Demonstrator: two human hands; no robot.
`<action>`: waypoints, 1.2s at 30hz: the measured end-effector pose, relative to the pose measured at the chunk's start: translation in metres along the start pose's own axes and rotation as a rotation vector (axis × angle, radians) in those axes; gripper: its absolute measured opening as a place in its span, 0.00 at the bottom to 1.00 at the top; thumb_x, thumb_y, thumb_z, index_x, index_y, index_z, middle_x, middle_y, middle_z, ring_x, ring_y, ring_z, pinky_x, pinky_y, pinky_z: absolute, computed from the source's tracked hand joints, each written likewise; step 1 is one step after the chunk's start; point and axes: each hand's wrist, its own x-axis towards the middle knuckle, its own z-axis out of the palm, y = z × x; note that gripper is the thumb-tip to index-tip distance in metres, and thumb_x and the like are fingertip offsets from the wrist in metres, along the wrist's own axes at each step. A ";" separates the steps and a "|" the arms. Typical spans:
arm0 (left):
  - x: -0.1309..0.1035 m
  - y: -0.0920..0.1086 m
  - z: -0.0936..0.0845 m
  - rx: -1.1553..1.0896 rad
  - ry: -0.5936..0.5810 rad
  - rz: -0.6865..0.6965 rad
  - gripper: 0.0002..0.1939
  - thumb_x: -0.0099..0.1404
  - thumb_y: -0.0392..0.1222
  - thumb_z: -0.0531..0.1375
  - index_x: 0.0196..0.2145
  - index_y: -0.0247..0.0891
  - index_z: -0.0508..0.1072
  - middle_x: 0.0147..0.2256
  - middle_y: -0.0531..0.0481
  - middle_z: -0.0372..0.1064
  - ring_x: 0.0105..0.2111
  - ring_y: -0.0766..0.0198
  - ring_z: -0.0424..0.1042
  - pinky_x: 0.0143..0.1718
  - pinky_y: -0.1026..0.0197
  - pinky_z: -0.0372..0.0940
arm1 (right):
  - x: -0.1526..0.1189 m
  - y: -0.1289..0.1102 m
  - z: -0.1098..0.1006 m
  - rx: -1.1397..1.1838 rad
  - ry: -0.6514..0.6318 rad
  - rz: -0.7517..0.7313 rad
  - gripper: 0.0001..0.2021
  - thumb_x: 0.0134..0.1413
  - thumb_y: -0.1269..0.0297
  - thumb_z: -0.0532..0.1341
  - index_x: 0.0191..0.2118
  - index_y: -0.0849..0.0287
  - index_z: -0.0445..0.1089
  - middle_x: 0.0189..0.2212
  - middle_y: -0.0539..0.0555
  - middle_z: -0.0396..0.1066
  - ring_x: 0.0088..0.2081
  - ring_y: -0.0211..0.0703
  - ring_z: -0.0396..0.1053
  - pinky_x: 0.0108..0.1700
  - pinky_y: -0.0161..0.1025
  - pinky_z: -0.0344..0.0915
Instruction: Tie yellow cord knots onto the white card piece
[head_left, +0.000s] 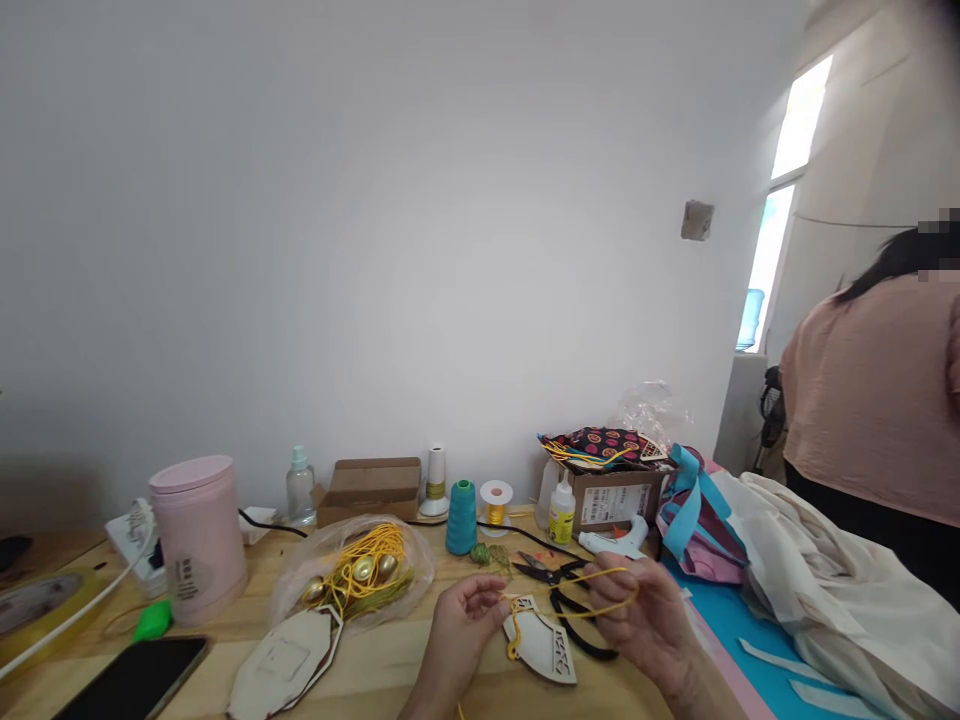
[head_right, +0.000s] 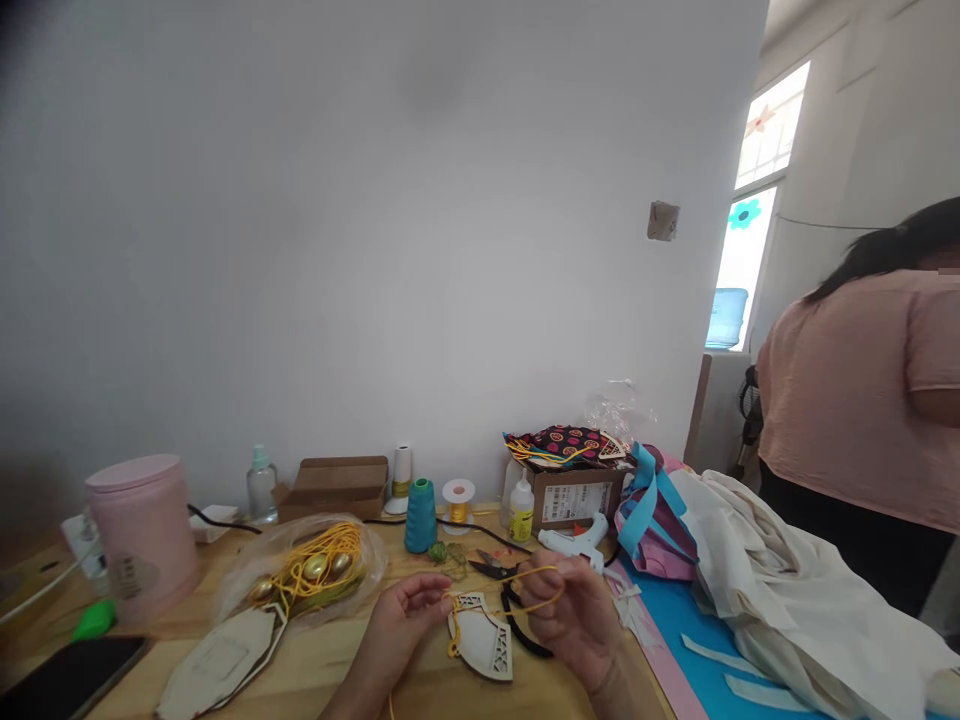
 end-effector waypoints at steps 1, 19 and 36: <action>0.001 -0.001 -0.001 0.006 0.008 -0.004 0.11 0.37 0.37 0.64 0.23 0.33 0.72 0.20 0.50 0.69 0.24 0.64 0.67 0.27 0.64 0.62 | -0.004 -0.005 -0.004 -0.009 0.064 -0.132 0.19 0.36 0.56 0.52 0.14 0.58 0.39 0.14 0.43 0.36 0.16 0.29 0.32 0.14 0.28 0.33; -0.003 0.006 0.002 0.095 -0.020 0.077 0.08 0.42 0.35 0.60 0.25 0.34 0.72 0.25 0.48 0.72 0.29 0.61 0.69 0.32 0.62 0.64 | 0.024 0.064 0.015 -1.235 0.238 -0.276 0.23 0.33 0.64 0.61 0.42 0.58 0.61 0.33 0.52 0.65 0.34 0.40 0.61 0.35 0.34 0.57; -0.002 0.005 0.003 0.091 -0.020 0.075 0.08 0.42 0.34 0.60 0.25 0.33 0.72 0.26 0.47 0.72 0.29 0.60 0.69 0.32 0.62 0.64 | 0.028 0.066 0.024 -1.331 0.303 -0.186 0.08 0.39 0.64 0.56 0.20 0.63 0.67 0.16 0.48 0.61 0.19 0.31 0.54 0.21 0.28 0.49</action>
